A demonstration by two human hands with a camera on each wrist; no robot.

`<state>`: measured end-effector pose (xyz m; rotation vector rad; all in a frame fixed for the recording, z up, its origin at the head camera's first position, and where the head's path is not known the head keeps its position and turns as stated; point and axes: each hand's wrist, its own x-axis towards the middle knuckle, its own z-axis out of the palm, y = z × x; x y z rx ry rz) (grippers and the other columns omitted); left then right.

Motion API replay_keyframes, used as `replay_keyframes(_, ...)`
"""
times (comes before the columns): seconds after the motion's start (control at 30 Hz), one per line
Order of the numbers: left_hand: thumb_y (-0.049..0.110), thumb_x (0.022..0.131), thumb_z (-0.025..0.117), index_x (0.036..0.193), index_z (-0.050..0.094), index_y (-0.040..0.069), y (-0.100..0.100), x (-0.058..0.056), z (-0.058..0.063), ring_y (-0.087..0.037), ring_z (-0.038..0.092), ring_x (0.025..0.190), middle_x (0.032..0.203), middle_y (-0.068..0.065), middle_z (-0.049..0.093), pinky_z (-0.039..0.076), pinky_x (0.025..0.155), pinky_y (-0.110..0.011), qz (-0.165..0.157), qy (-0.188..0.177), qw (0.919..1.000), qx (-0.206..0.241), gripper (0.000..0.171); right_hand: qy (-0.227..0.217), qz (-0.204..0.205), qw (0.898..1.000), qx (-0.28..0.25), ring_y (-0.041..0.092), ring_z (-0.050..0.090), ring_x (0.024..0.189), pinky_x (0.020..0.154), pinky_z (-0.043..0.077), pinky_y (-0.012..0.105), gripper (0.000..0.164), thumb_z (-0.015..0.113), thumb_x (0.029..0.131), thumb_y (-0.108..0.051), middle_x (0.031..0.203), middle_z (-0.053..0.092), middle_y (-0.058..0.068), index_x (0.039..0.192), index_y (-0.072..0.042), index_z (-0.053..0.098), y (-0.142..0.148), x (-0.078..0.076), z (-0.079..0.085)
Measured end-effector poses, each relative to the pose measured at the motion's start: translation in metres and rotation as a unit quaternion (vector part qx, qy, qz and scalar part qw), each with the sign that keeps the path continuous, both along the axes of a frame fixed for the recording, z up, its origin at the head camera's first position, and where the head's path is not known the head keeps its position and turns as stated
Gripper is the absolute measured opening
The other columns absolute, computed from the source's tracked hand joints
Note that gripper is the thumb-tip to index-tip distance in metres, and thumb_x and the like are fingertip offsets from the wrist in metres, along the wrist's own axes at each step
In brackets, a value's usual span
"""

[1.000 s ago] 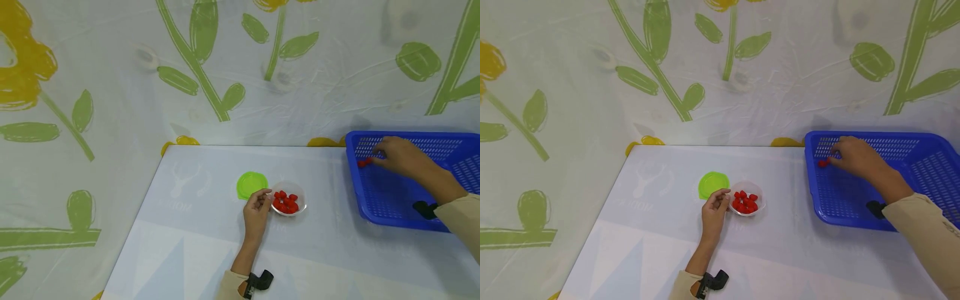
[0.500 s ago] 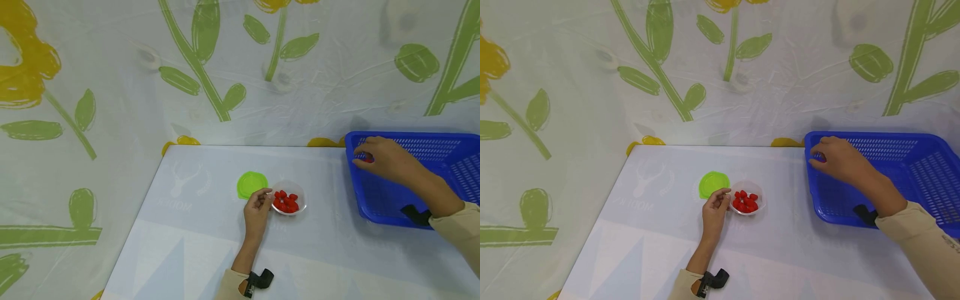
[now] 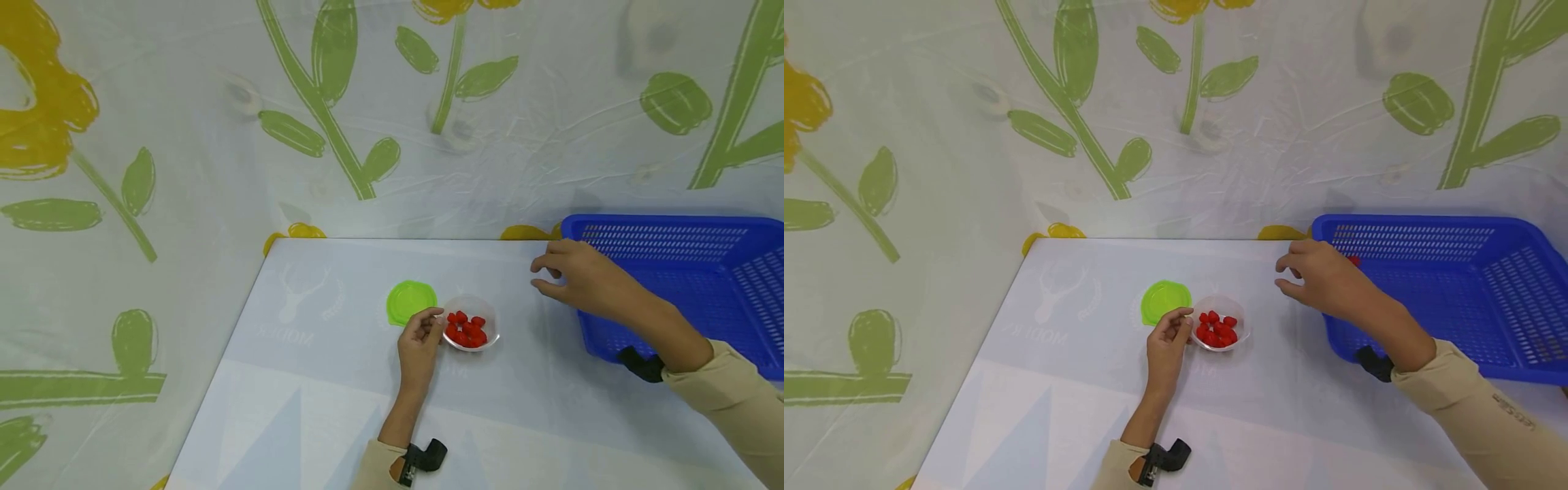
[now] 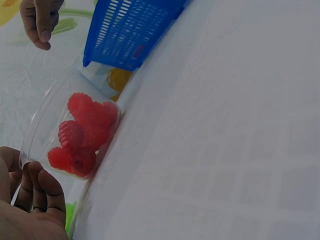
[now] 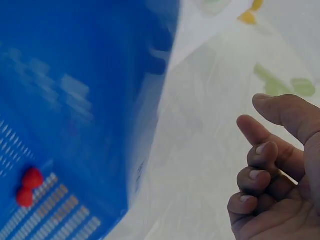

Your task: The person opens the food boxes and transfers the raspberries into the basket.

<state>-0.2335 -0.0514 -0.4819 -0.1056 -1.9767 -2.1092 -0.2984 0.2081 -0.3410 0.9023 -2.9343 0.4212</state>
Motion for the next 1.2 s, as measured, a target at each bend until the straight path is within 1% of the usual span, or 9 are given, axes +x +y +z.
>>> replay_keyframes(0.13, 0.007, 0.089, 0.059, 0.111, 0.06, 0.0, 0.0, 0.0, 0.001, -0.022, 0.055, 0.072, 0.089, -0.017, 0.058, 0.051, 0.06, -0.028, 0.001, 0.004, 1.0, -0.001, 0.023, -0.009, 0.015, 1.0, 0.0, 0.013, 0.045, 0.068, 0.055, 0.042, 0.023, 0.017, 0.072, 0.078, -0.02, 0.074, 0.049, -0.004, 0.093, -0.013, 0.071, -0.015, 0.004, -0.006)
replay_keyframes(0.2, 0.007, 0.089, 0.058, 0.111, 0.06, 0.0, -0.001, 0.001, 0.002, -0.024, 0.055, 0.072, 0.089, -0.017, 0.058, 0.051, 0.06, -0.029, 0.002, 0.002, 1.0, 0.0, 0.023, -0.013, 0.022, 1.0, 0.0, 0.013, 0.046, 0.069, 0.056, 0.043, 0.021, 0.018, 0.073, 0.078, -0.021, 0.074, 0.049, -0.005, 0.094, -0.013, 0.071, -0.022, 0.005, -0.009)
replay_keyframes(0.33, 0.008, 0.09, 0.058, 0.112, 0.061, 0.002, -0.002, 0.001, 0.004, -0.031, 0.054, 0.073, 0.089, -0.016, 0.058, 0.051, 0.061, -0.03, -0.001, -0.009, 1.0, -0.004, 0.023, 0.0, 0.043, 0.999, 0.003, 0.012, 0.047, 0.07, 0.057, 0.043, 0.021, 0.019, 0.075, 0.076, -0.023, 0.075, 0.049, -0.007, 0.093, -0.014, 0.071, -0.034, 0.008, -0.017)
replay_keyframes(0.43, 0.009, 0.09, 0.057, 0.112, 0.06, 0.003, -0.003, 0.0, 0.004, -0.032, 0.054, 0.073, 0.089, -0.015, 0.057, 0.051, 0.061, -0.029, -0.004, -0.012, 0.9999, -0.006, 0.023, 0.004, 0.055, 0.998, 0.01, 0.01, 0.047, 0.07, 0.058, 0.043, 0.021, 0.02, 0.075, 0.076, -0.024, 0.074, 0.049, -0.007, 0.093, -0.015, 0.071, -0.042, 0.01, -0.023)
replay_keyframes(0.57, 0.008, 0.09, 0.058, 0.112, 0.06, 0.001, -0.002, 0.0, 0.003, -0.025, 0.054, 0.071, 0.088, -0.015, 0.057, 0.051, 0.06, -0.028, -0.002, -0.012, 0.9999, 0.001, 0.023, -0.007, 0.064, 0.998, 0.021, 0.008, 0.046, 0.069, 0.059, 0.042, 0.021, 0.021, 0.075, 0.076, -0.025, 0.074, 0.05, -0.008, 0.094, -0.015, 0.071, -0.053, 0.014, -0.033)
replay_keyframes(0.7, 0.009, 0.09, 0.058, 0.112, 0.06, 0.0, -0.001, 0.0, 0.003, -0.019, 0.054, 0.072, 0.09, -0.015, 0.057, 0.051, 0.061, -0.028, -0.005, -0.014, 0.9999, 0.006, 0.024, -0.005, 0.073, 0.997, 0.027, 0.008, 0.046, 0.068, 0.059, 0.042, 0.022, 0.022, 0.076, 0.075, -0.026, 0.074, 0.05, -0.007, 0.093, -0.014, 0.072, -0.061, 0.016, -0.042)
replay_keyframes(0.87, 0.009, 0.09, 0.058, 0.113, 0.06, 0.001, -0.002, 0.0, 0.004, -0.02, 0.055, 0.074, 0.091, -0.014, 0.058, 0.053, 0.063, -0.032, -0.005, -0.015, 0.9999, 0.005, 0.024, -0.009, 0.081, 0.996, 0.023, 0.009, 0.046, 0.069, 0.062, 0.04, 0.025, 0.021, 0.075, 0.075, -0.024, 0.074, 0.053, -0.004, 0.092, -0.012, 0.072, -0.066, 0.016, -0.052)
replay_keyframes(1.03, 0.008, 0.09, 0.058, 0.113, 0.06, 0.001, -0.001, 0.001, 0.004, -0.018, 0.055, 0.074, 0.09, -0.015, 0.057, 0.052, 0.063, -0.032, -0.006, -0.017, 0.9998, 0.004, 0.024, -0.018, 0.079, 0.996, 0.026, 0.009, 0.043, 0.067, 0.061, 0.038, 0.025, 0.018, 0.074, 0.075, -0.022, 0.071, 0.052, -0.005, 0.09, -0.012, 0.072, -0.069, 0.016, -0.061)
replay_keyframes(1.2, 0.008, 0.09, 0.057, 0.113, 0.059, -0.001, -0.001, 0.0, 0.005, -0.016, 0.054, 0.073, 0.09, -0.016, 0.057, 0.052, 0.062, -0.031, -0.007, -0.015, 0.9998, 0.005, 0.024, -0.012, 0.084, 0.996, 0.03, 0.01, 0.044, 0.068, 0.062, 0.038, 0.025, 0.018, 0.075, 0.074, -0.02, 0.072, 0.054, -0.004, 0.089, -0.011, 0.073, -0.071, 0.015, -0.068)
